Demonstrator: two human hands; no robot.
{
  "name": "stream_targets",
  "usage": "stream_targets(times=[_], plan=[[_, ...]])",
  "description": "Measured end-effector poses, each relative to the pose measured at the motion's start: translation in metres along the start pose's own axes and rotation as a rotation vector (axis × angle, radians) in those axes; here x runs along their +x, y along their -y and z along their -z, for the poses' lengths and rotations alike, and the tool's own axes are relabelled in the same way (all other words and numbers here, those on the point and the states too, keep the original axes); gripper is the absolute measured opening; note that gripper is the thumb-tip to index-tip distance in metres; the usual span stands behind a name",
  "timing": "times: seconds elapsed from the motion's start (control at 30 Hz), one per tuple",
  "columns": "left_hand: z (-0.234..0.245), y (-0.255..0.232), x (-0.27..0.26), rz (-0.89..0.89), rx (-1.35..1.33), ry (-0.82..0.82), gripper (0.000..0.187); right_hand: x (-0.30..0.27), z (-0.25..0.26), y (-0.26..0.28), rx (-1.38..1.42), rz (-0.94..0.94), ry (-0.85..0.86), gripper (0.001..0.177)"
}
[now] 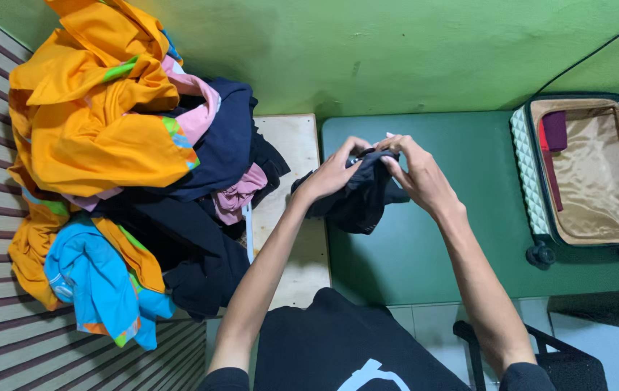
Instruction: The person picks up a dark shirt from a pile of clothes, spreads it flat on a surface, folds the sides inward, and rolls it up into a compact cylinder before placing it into a suitcase.
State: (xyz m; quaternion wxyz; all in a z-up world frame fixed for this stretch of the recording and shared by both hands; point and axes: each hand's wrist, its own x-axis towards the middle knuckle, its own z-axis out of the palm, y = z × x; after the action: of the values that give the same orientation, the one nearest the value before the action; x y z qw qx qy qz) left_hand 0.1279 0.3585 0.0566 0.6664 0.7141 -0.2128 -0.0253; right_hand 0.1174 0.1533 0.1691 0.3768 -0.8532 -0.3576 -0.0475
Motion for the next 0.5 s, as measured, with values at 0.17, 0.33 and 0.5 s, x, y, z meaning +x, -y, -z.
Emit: stream_targets(times=[0.17,0.33,0.5], plan=[[-0.003,-0.038,-0.02,-0.165,0.056,-0.227,0.039,-0.006,0.001,-0.013,0.091,-0.003,-0.053,0.017],[-0.022,-0.067,-0.031,-0.031,0.33,-0.141,0.049,-0.015,0.004,-0.019,0.078,0.078,-0.122,0.017],[-0.017,-0.046,-0.026,-0.054,0.212,-0.181,0.024,-0.017,0.017,-0.008,-0.187,-0.095,-0.239,0.03]])
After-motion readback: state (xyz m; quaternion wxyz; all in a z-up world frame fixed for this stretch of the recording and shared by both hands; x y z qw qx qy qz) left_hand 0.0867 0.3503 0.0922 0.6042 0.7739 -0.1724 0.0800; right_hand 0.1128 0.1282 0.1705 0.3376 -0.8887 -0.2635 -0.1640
